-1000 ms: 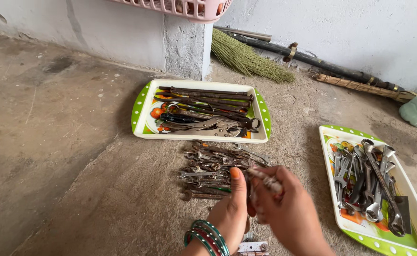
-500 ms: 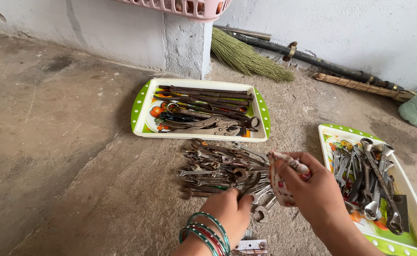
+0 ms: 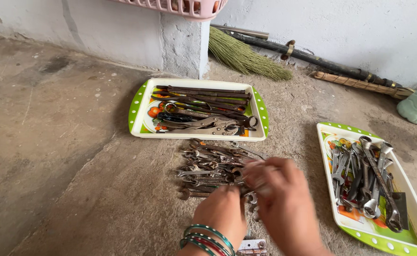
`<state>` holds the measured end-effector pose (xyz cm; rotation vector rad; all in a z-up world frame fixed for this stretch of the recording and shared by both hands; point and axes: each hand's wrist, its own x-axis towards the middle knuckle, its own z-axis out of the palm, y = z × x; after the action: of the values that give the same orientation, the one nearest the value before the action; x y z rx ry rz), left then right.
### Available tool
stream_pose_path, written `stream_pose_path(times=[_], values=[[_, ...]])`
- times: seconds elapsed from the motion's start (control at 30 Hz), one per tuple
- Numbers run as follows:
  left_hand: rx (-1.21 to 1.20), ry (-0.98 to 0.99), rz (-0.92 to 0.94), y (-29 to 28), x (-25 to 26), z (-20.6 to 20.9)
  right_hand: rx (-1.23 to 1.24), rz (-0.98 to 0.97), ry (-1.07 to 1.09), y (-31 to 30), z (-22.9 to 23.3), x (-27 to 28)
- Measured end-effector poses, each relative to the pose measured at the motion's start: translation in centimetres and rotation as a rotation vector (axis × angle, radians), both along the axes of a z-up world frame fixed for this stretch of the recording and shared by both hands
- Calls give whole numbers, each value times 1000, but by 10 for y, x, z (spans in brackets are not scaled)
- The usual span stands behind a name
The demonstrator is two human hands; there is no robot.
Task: The person wipes various metal wrenches and tools with a cloth and organizes them onto trays while sitting on the floor.
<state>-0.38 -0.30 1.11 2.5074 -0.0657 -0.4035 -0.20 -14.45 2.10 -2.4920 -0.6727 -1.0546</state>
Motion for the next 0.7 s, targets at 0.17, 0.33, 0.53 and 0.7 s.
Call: stream_pose_path(times=[0.17, 0.33, 0.53, 0.7], values=[[-7, -39, -25, 1, 2, -7, 350, -138, 576, 0, 0, 7], [21, 47, -145, 3, 5, -11, 1038, -318, 1209, -21, -1, 30], [-951, 348, 348, 5, 16, -40, 1045, -146, 1066, -25, 11, 31], [-1717, 490, 531, 8, 25, -54, 720, -121, 1147, 22, -1, -4]])
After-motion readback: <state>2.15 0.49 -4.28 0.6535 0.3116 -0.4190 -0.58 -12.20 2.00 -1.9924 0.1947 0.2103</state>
